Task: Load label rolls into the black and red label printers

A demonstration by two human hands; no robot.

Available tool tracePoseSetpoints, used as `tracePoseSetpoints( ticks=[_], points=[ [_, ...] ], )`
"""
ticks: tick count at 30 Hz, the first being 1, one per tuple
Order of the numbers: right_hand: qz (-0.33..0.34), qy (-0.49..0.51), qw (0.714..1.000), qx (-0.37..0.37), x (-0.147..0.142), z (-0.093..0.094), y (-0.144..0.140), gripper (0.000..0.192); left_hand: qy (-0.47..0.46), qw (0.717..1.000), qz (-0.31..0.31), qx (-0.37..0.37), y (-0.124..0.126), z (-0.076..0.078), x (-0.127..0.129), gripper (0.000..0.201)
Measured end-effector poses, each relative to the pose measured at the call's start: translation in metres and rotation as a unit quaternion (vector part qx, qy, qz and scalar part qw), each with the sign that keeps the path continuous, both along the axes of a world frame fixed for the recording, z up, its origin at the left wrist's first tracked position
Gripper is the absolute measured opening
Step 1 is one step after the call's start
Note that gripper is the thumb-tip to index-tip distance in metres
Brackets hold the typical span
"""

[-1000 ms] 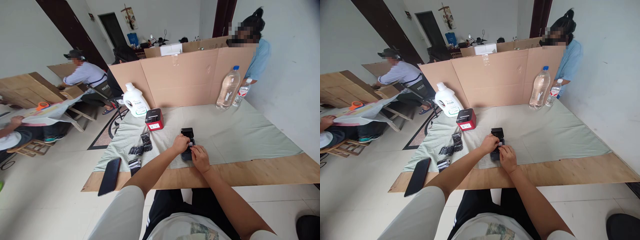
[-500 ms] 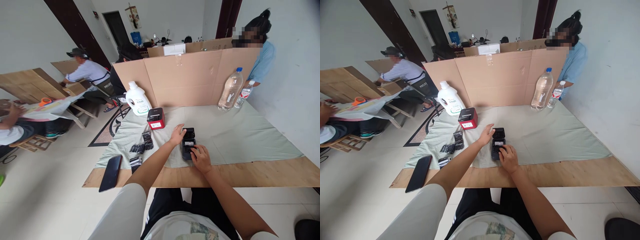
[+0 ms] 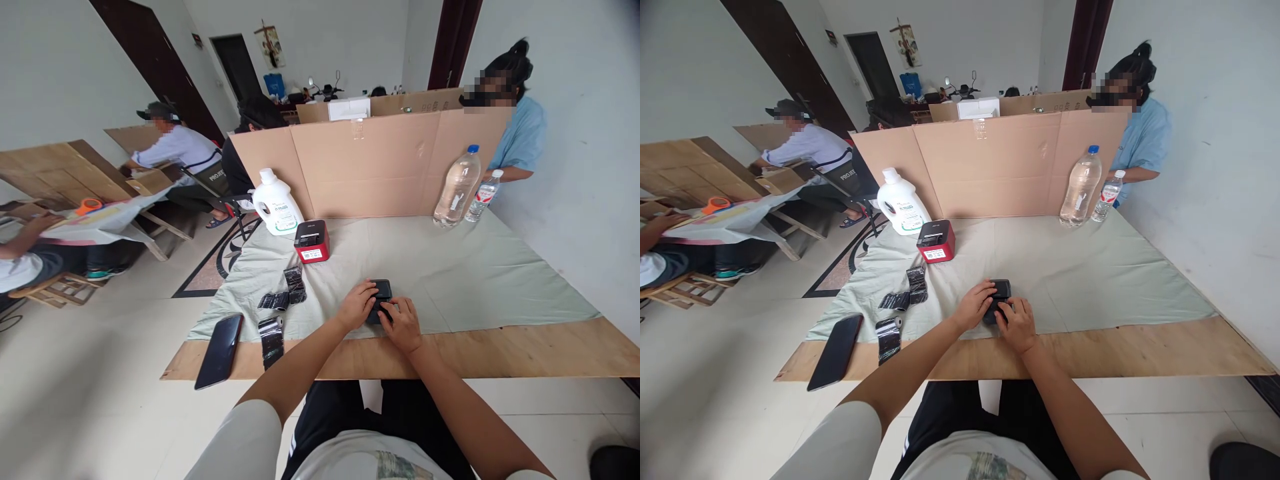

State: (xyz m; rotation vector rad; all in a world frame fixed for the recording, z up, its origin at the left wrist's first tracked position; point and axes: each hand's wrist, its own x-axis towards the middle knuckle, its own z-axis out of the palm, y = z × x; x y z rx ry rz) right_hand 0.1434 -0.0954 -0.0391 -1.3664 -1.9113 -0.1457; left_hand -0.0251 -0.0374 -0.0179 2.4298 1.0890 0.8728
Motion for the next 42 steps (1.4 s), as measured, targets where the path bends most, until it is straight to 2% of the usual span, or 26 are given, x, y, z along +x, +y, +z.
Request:
tracePoseSetpoints(
  ticks=[6, 11, 17, 21, 23, 26, 28, 30, 32, 35, 38, 42],
  points=[
    [0.014, -0.047, 0.998, -0.030, 0.003, 0.004, 0.011, 0.047, 0.089, 0.994, 0.040, 0.058, -0.012, -0.004, 0.002, 0.035],
    [0.021, -0.101, 0.992, -0.071, 0.002, 0.016, 0.015, 0.043, 0.127, 0.989, 0.051, 0.062, -0.016, -0.003, 0.005, 0.036],
    [0.041, -0.106, 0.990, -0.088, 0.003, 0.025, 0.014, 0.043, 0.110, 0.992, 0.051, 0.033, -0.019, 0.000, 0.006, 0.037],
    [-0.006, -0.077, 0.991, -0.106, -0.006, 0.013, 0.007, 0.053, 0.020, 0.998, 0.045, -0.028, -0.019, -0.006, 0.004, 0.036],
    [-0.055, -0.046, 0.991, -0.116, -0.018, 0.006, 0.004, 0.064, -0.076, 0.991, 0.092, -0.062, -0.019, -0.017, 0.004, 0.038],
    [-0.130, -0.005, 0.983, -0.131, -0.041, 0.000, 0.004, 0.080, -0.208, 0.951, 0.203, -0.109, -0.022, -0.039, 0.001, 0.043],
    [-0.154, -0.001, 0.977, -0.149, -0.050, 0.001, 0.007, 0.085, -0.235, 0.936, 0.229, -0.131, -0.026, -0.051, -0.002, 0.045],
    [-0.152, -0.012, 0.975, -0.162, -0.051, 0.002, 0.011, 0.084, -0.215, 0.942, 0.219, -0.134, -0.032, -0.056, -0.007, 0.045],
    [-0.142, -0.019, 0.977, -0.156, -0.041, 0.003, 0.019, 0.083, -0.152, 0.961, 0.194, -0.122, -0.038, -0.055, -0.011, 0.046],
    [-0.147, -0.008, 0.983, -0.113, -0.004, 0.002, 0.044, 0.079, 0.021, 0.990, 0.111, -0.081, -0.048, -0.049, -0.013, 0.049],
    [-0.195, 0.013, 0.979, -0.065, 0.054, 0.002, 0.089, 0.072, 0.164, 0.985, 0.032, -0.037, -0.056, -0.044, -0.010, 0.051],
    [-0.274, 0.036, 0.958, -0.071, 0.136, 0.005, 0.156, 0.067, 0.199, 0.979, 0.027, -0.024, -0.057, -0.042, -0.009, 0.054]
  ],
)
